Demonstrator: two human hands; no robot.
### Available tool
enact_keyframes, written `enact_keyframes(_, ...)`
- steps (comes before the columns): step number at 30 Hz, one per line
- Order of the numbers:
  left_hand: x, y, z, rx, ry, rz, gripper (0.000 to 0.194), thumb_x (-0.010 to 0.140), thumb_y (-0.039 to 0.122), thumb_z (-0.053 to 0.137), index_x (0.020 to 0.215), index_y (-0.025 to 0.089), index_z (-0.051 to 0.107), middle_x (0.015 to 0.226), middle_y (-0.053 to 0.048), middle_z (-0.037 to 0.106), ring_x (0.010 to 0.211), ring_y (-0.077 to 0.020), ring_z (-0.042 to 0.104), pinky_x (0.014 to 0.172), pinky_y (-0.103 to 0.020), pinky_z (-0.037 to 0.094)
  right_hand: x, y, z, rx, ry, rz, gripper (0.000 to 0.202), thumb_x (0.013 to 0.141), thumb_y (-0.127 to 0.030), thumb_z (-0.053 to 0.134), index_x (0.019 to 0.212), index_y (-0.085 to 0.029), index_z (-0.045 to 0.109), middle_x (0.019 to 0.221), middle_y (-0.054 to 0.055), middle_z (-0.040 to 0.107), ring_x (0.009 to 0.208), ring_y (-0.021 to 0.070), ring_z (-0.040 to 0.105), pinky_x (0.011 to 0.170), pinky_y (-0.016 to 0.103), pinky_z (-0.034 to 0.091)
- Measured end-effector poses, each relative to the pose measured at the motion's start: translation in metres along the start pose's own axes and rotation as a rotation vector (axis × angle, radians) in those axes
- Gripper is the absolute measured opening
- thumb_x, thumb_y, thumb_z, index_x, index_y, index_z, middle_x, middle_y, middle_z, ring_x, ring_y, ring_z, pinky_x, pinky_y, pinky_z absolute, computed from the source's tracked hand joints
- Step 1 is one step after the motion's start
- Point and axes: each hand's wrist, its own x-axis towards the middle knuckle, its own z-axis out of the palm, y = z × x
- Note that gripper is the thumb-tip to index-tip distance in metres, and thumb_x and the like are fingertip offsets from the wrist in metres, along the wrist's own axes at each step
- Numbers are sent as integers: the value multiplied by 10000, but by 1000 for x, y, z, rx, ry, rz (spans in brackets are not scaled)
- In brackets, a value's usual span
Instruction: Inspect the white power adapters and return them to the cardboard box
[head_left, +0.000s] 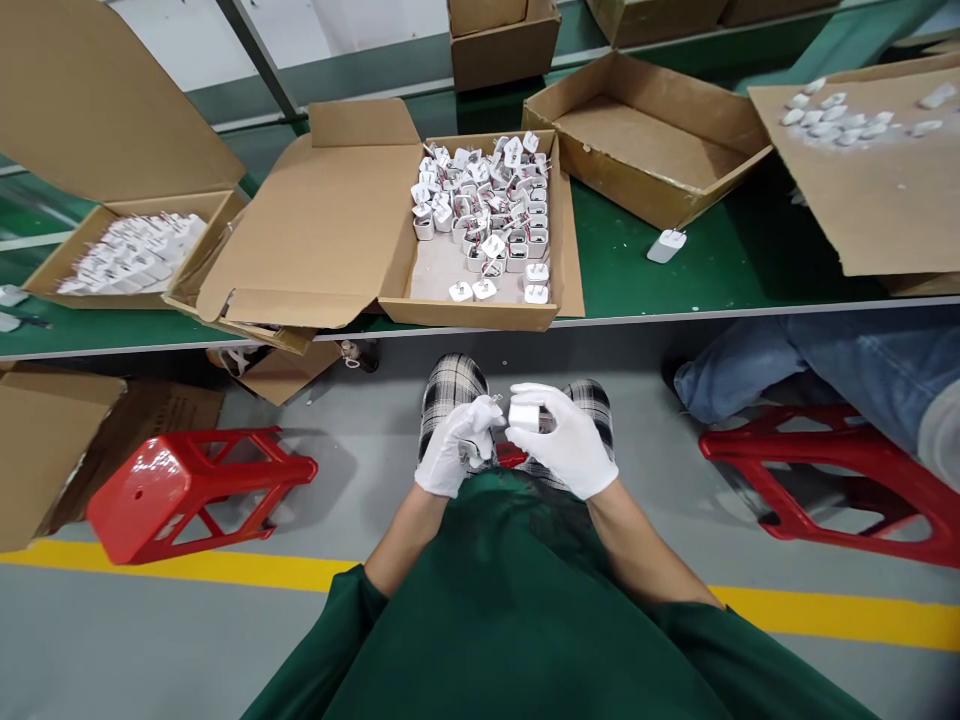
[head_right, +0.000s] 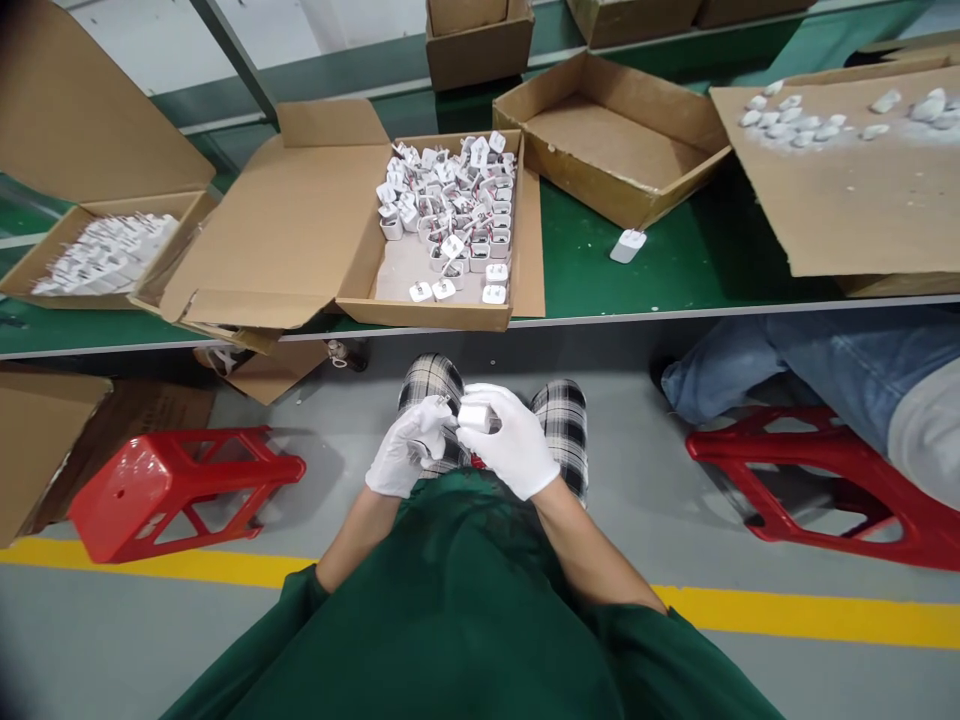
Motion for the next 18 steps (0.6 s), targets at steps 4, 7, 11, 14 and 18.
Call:
enact_keyframes(4,1,-11,-1,-41,-41,10,502,827,592,572,996,132,681,460,9,566,373,-110,464,386,-222,298,1,2,0,-168,-3,-93,429,764,-178,647,1183,-262,681,1204,50,714,1161,253,644,1024,453,536)
enact_keyframes(7,3,-18,-2,-105,-60,14,534,855,564,553,1151,129,637,471,16,592,375,-124,497,398,-221,347,0,2,2,-196,-44,-82,553,817,-176,605,1361,-265,569,1326,50,667,1245,254,611,1066,466,519)
enact_keyframes(11,4,-18,-1,-161,-77,16,549,876,585,510,1148,122,629,440,9,584,347,-127,487,366,-209,332,-2,4,6,-125,-118,-116,633,907,-238,551,1512,-275,371,1472,55,560,1356,236,543,1125,463,482)
enact_keyframes(14,5,-15,-1,-211,-94,-8,509,863,598,518,1054,143,639,420,8,574,310,-123,451,330,-205,299,-2,4,6,-101,-145,-142,670,924,-246,534,1547,-295,294,1499,55,532,1387,232,516,1137,464,468)
enact_keyframes(18,5,-13,0,-282,-107,-76,484,843,628,522,868,157,631,391,-3,556,286,-118,428,318,-207,283,-2,3,4,-71,-129,-111,763,860,-221,617,1546,-298,291,1414,52,616,1332,240,573,1124,462,476)
